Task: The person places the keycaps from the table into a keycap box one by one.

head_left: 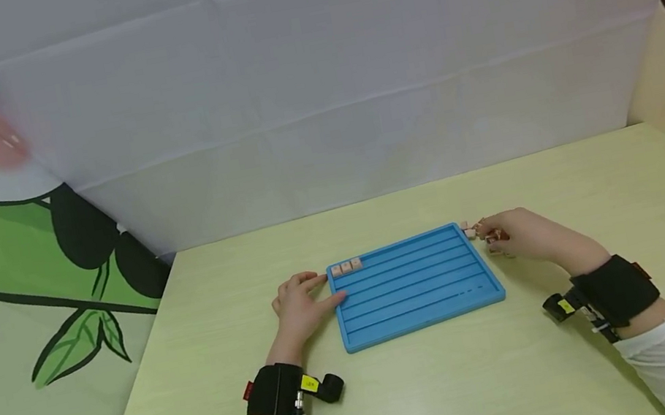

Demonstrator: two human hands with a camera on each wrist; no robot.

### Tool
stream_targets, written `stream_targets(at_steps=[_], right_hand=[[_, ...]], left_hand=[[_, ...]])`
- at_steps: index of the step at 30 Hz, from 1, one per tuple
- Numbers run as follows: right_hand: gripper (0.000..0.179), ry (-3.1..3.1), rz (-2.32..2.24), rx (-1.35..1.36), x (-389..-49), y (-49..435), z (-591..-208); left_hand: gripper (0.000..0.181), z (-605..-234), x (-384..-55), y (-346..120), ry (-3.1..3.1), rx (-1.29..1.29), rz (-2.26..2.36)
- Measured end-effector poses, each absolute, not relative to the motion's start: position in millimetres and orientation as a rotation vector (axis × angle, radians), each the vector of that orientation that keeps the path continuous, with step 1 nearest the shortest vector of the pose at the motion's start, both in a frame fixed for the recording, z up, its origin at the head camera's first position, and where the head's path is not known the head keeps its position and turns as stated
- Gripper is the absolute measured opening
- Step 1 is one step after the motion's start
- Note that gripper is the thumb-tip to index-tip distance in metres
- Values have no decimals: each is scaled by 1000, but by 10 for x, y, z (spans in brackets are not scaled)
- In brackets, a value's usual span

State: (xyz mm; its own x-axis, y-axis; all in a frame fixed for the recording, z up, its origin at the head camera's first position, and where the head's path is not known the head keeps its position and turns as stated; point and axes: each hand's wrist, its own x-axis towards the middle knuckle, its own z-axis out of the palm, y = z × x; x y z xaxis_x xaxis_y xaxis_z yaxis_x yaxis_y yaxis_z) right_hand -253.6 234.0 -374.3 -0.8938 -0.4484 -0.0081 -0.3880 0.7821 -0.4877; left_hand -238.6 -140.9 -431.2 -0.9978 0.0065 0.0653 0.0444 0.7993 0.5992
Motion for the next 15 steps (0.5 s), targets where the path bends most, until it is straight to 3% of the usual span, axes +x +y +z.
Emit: stream_targets(at_steps=[7, 15], right_hand=[[27, 2857, -787, -658, -2510, 2320, -3751], [26, 2856, -829, -585, -2506, 2315, -3741]], left_hand=[[60, -4326, -2400, -1415, -2920, -44, -961], [60, -4323, -2390, -1406, -2918, -44, -963]])
